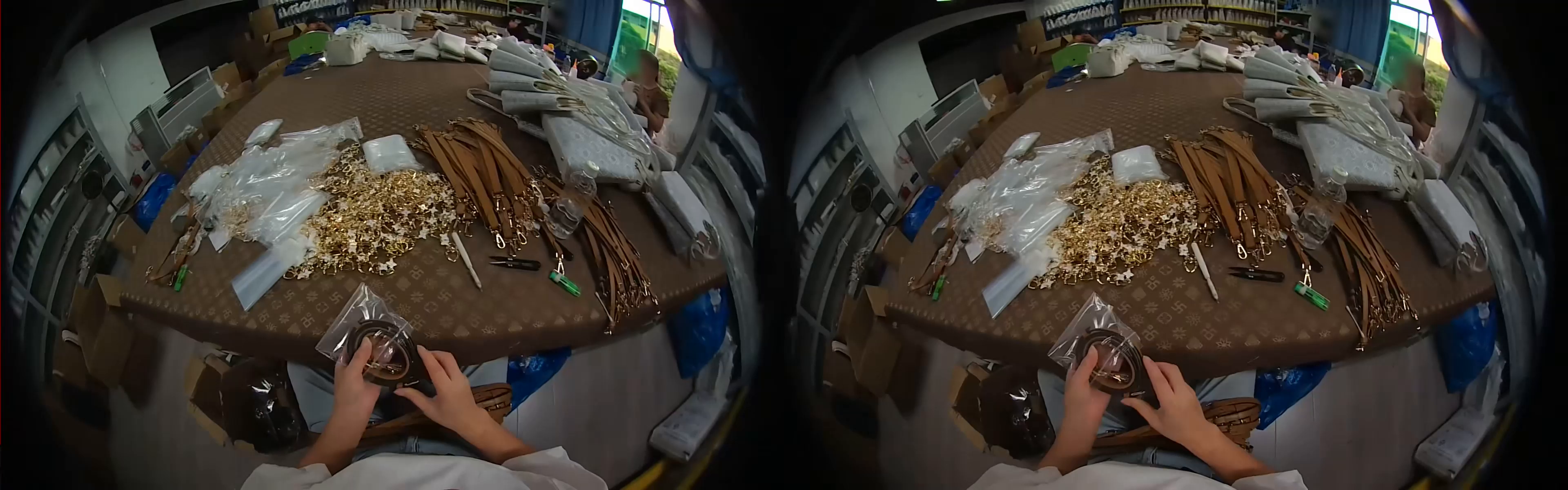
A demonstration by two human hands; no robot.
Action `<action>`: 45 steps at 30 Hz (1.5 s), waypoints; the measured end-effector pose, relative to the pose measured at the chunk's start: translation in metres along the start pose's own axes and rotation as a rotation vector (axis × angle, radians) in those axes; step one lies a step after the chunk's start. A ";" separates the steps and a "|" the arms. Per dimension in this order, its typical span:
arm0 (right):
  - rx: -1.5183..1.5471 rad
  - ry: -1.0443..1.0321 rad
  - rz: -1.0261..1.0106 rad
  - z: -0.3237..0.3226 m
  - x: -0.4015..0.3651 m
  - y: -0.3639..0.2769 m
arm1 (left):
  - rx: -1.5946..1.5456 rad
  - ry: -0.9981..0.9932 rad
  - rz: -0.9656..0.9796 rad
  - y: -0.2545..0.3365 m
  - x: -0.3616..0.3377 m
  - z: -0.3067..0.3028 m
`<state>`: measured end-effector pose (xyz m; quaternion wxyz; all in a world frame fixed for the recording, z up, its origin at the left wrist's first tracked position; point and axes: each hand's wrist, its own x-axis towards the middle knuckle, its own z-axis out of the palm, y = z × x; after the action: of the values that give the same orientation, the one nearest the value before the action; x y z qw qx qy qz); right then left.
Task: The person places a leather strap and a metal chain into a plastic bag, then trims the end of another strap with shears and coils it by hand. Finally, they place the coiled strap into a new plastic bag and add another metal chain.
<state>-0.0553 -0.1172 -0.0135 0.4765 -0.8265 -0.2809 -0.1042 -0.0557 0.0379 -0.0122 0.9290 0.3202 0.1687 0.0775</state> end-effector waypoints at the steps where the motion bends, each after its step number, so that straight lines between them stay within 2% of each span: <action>1: 0.020 0.073 0.006 0.005 0.000 0.002 | -0.020 0.029 -0.070 -0.005 0.001 0.003; 3: 0.030 0.128 0.005 0.007 0.003 0.007 | 0.061 -0.075 0.031 -0.024 -0.008 0.020; 5: -0.163 0.195 -0.031 0.010 0.013 0.006 | 0.047 -0.089 0.010 -0.035 -0.007 0.014; 9: -0.027 0.273 -0.018 0.013 0.019 -0.008 | -0.080 -0.078 -0.106 -0.018 0.013 0.023; 11: -0.002 0.240 0.021 0.020 0.016 0.001 | -0.232 -0.059 -0.173 -0.023 0.025 0.013; 14: -0.035 0.288 0.032 0.021 0.027 0.011 | -0.079 -0.111 -0.042 -0.039 0.019 0.019; 16: -0.115 0.328 -0.031 0.015 0.037 0.017 | -0.058 -0.120 -0.040 -0.046 0.016 0.019; 18: -0.038 0.316 0.036 0.013 0.048 0.018 | -0.206 -0.130 -0.220 -0.046 0.012 0.026; 19: 0.036 0.323 0.095 0.011 0.052 0.018 | -0.205 -0.135 -0.201 -0.050 0.014 0.024; 21: 0.011 0.226 0.122 0.007 0.055 0.015 | -0.222 -0.153 -0.249 -0.037 0.023 0.022; 23: 0.198 -0.014 0.120 -0.002 0.055 0.001 | -0.221 -0.170 -0.321 -0.018 0.037 0.009; 24: 0.236 -0.024 0.015 -0.011 0.064 -0.005 | -0.207 -0.187 -0.295 -0.007 0.042 0.007; 25: 0.191 -0.034 0.019 -0.021 0.071 0.001 | -0.193 -0.209 -0.272 0.004 0.047 0.008; 26: 0.142 -0.042 0.019 -0.032 0.081 0.008 | -0.111 -0.142 -0.326 0.015 0.051 0.007; 27: 0.061 0.059 0.042 -0.038 0.095 0.015 | -0.116 -0.147 -0.335 0.031 0.053 0.001; 29: -0.288 0.172 0.068 -0.047 0.127 0.042 | 0.760 -0.281 -0.474 0.060 0.053 -0.010; 30: -0.507 0.203 -0.008 -0.048 0.144 0.064 | 0.756 -0.289 -0.472 0.061 0.050 -0.005; 31: -0.722 0.227 -0.084 -0.046 0.156 0.084 | 1.064 -0.179 -0.296 0.058 0.044 0.000; 32: -0.724 0.225 -0.087 -0.043 0.165 0.095 | 1.361 -0.057 -0.102 0.056 0.038 0.002; 33: -0.826 0.148 -0.026 -0.041 0.174 0.103 | 1.356 -0.054 -0.096 0.053 0.036 -0.002; 35: -0.927 0.070 0.026 -0.036 0.188 0.120 | 1.807 0.061 0.488 0.047 0.030 -0.010; 37: -0.859 -0.054 0.131 -0.037 0.197 0.128 | 1.719 0.133 0.476 0.051 0.022 -0.010; 39: -0.778 -0.018 0.106 -0.043 0.194 0.129 | 1.639 0.202 0.442 0.052 0.014 -0.010; 41: -0.617 0.060 0.100 -0.052 0.192 0.114 | 1.493 -0.015 0.834 0.048 0.010 -0.004; 42: -0.505 0.081 0.116 -0.057 0.191 0.096 | 1.495 -0.006 0.828 0.045 0.010 -0.002; 44: -0.329 0.133 0.096 -0.065 0.185 0.079 | 1.665 -0.186 1.090 0.038 0.015 0.001; 45: -0.326 0.121 0.094 -0.065 0.180 0.072 | 1.661 -0.198 1.138 0.034 0.021 -0.003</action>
<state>0.1390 -0.1341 0.0475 0.3565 -0.8973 -0.1922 -0.1755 -0.0385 0.0719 0.0009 0.2471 0.9032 -0.0862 0.3402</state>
